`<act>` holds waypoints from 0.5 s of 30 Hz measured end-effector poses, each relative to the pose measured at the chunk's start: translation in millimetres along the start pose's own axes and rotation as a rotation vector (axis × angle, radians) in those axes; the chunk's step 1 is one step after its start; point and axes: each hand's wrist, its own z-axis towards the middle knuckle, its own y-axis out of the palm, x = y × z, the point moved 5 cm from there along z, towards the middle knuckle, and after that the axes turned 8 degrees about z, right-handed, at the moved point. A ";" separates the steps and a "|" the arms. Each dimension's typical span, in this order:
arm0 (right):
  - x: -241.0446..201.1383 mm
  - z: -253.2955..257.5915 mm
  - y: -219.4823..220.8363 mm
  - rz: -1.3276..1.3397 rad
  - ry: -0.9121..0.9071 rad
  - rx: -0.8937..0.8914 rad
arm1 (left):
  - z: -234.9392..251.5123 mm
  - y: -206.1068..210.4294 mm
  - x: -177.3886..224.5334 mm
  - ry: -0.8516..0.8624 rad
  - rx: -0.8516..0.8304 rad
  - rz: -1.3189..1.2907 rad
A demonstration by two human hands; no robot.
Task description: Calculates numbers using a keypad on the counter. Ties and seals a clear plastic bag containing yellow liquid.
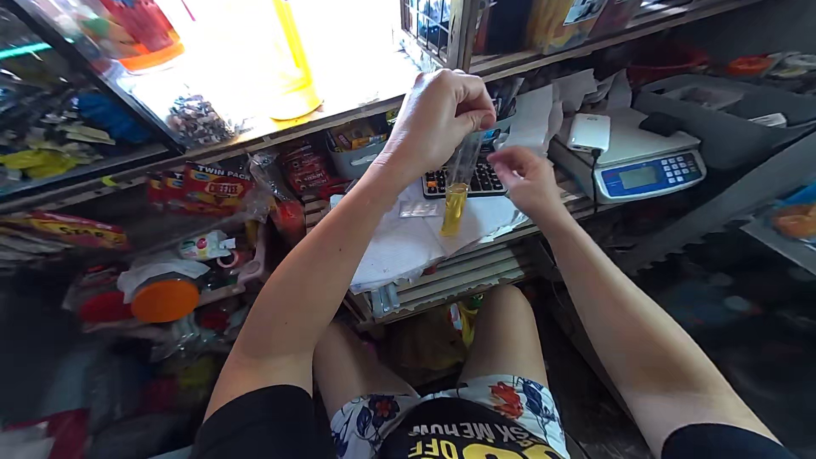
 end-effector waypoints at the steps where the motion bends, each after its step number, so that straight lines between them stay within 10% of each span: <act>1: 15.7 -3.0 0.8 -0.153 0.021 -0.011 | -0.8 -1.4 -1.1 -0.006 0.006 0.003; 15: 46.4 -2.8 27.3 -0.494 -0.001 0.007 | -11.4 -11.9 -18.6 -0.042 0.028 0.067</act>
